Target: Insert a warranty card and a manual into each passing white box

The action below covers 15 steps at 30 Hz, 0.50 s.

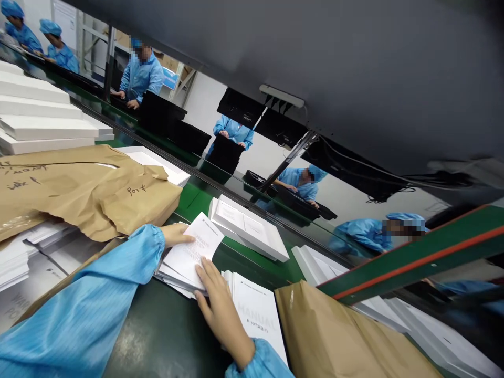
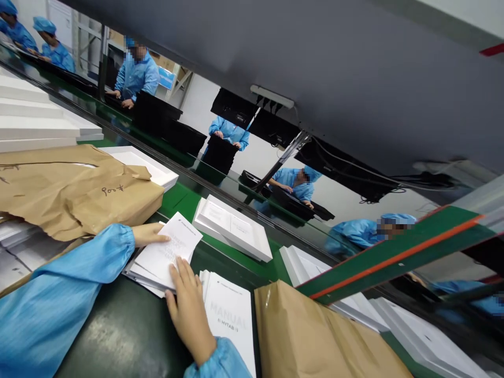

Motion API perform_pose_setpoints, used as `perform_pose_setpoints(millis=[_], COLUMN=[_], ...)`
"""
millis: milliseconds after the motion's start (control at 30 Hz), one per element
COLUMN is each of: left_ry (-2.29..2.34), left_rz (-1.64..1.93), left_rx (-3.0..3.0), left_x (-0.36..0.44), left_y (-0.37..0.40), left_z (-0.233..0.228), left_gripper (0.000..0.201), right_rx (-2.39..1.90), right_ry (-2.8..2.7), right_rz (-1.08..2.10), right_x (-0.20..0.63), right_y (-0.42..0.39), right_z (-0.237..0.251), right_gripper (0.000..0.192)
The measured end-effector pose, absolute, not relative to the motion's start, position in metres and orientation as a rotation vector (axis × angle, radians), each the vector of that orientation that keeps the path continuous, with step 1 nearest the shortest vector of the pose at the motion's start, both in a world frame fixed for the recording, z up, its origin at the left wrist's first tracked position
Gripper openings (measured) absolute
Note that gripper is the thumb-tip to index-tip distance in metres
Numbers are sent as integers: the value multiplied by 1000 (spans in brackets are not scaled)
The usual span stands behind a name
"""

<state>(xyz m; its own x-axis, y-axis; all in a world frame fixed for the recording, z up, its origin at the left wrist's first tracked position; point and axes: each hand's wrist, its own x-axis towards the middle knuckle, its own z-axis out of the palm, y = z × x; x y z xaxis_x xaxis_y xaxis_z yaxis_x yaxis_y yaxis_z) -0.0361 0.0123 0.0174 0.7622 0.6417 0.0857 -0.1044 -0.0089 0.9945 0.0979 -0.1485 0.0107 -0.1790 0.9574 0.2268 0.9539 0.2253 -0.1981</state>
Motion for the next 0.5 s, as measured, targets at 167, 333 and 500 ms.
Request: perform_pose_setpoints(millis=[167,333,500], left_ry=[615,633,591], left_rz=[870,945,893], left_rx=[1331,1080,982], left_x=[-15,1,6], left_y=[12,-3,-9], left_z=[10,9,9], left_gripper=[38,40,38], right_rx=[-1910,-2408,-2600], right_ry=[-1918,-2000,-2074], right_rz=[125,180,-63], right_x=[140,165,149], right_y=[-160,-199,-231], right_z=[59,67,31], right_gripper=[35,53,61])
